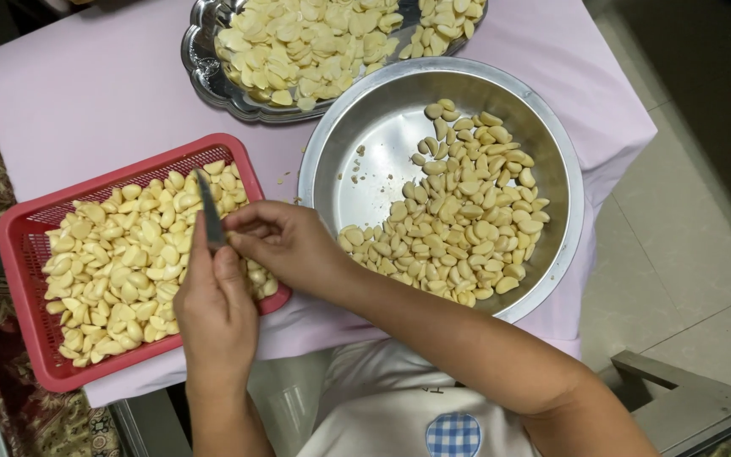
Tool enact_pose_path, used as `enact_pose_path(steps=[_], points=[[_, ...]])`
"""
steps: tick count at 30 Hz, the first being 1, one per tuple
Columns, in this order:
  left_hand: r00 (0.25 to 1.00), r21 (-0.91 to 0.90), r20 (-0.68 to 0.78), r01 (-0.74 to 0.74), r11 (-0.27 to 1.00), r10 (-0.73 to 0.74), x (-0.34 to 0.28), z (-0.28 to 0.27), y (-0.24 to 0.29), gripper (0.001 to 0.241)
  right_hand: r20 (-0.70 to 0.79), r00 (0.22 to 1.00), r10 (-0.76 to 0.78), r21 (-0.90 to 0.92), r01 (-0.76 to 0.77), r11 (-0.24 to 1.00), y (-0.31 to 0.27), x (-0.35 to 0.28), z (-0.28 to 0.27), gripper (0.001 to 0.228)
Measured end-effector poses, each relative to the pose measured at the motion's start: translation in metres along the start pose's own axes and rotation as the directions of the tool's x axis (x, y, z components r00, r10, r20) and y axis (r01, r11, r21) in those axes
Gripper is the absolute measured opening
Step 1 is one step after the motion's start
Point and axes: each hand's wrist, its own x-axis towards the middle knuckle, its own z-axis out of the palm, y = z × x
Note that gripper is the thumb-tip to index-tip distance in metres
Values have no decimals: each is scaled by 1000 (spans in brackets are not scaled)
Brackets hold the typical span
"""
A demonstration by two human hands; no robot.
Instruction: Slicing peeled garlic cloves into thin pieces using a small knife over a metal bowl.
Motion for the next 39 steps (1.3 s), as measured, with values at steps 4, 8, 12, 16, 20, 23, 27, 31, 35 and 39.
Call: enact_pose_path(steps=[4,8,12,16,20,23,27,31,35,39], points=[[962,134,-177,-184,974,206,4,-7,4,49,56,991,-121,-223,131,966,9,3,4,19],[923,85,-176,-331,940,341,19,-1,34,42,221,946,-237,-375,307,875,-15,-4,-28,22],[878,-4,-60,-475,880,474,33,30,50,38,-70,996,-55,-691,-9,723,-58,-33,-123,21],[903,-70,16,-428,901,430,49,74,68,35,-221,969,-113,-953,-190,236,-66,-70,-213,24],[899,122,201,-416,901,388,64,110,69,39,-324,946,-14,-930,-316,186,-57,-86,-237,28],[904,190,241,-400,896,352,70,123,68,39,-333,943,-9,-917,-322,235,-59,-87,-235,31],[907,221,252,-393,893,337,73,125,71,37,-436,900,-11,-627,-295,721,-61,-100,-244,35],[910,240,272,-380,893,314,79,127,71,38,-530,824,202,62,-200,978,-47,-109,-237,31],[915,327,294,-368,871,276,82,131,68,44,-428,870,245,460,-24,887,-20,-123,-246,33],[913,140,333,-295,945,236,71,108,105,48,-329,921,211,613,38,789,-17,-128,-239,36]])
